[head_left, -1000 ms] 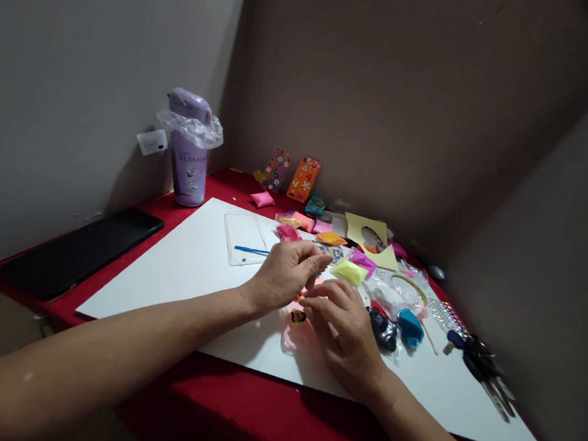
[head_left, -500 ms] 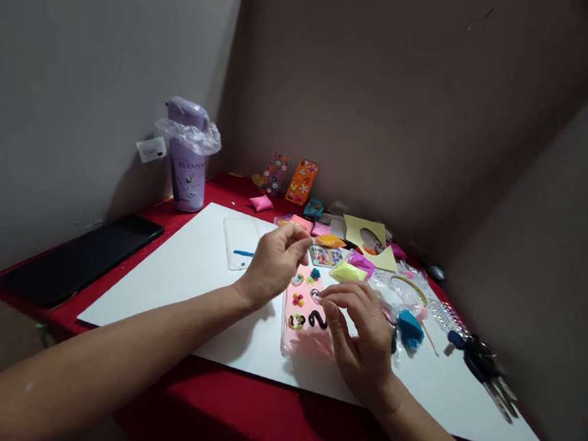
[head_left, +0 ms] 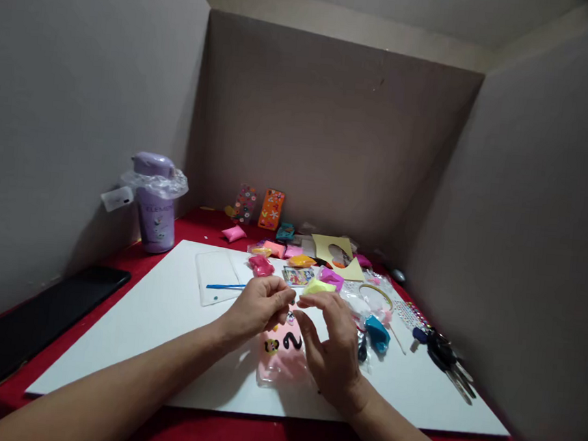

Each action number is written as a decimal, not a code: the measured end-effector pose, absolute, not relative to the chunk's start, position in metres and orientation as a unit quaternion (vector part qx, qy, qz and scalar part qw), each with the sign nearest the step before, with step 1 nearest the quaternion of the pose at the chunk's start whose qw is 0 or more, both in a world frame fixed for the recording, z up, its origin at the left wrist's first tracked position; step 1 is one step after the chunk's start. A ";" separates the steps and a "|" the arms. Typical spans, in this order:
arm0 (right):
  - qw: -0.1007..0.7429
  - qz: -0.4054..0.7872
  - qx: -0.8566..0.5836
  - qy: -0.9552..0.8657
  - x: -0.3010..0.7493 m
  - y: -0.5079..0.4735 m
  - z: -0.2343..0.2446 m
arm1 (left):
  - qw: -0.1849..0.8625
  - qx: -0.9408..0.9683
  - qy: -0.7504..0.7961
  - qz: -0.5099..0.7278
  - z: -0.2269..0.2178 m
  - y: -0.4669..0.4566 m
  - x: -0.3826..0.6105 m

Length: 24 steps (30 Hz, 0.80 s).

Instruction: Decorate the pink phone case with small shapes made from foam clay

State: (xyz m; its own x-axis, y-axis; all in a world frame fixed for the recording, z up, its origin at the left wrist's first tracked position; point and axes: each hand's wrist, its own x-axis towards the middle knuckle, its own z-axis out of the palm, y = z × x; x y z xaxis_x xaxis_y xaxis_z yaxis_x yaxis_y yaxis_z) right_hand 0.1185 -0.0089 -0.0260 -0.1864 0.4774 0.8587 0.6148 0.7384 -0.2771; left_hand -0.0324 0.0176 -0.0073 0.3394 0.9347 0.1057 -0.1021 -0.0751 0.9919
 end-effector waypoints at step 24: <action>0.504 -0.079 -0.385 -0.769 0.119 -0.010 -0.027 | 0.539 0.583 0.393 0.465 -0.009 0.009 -0.026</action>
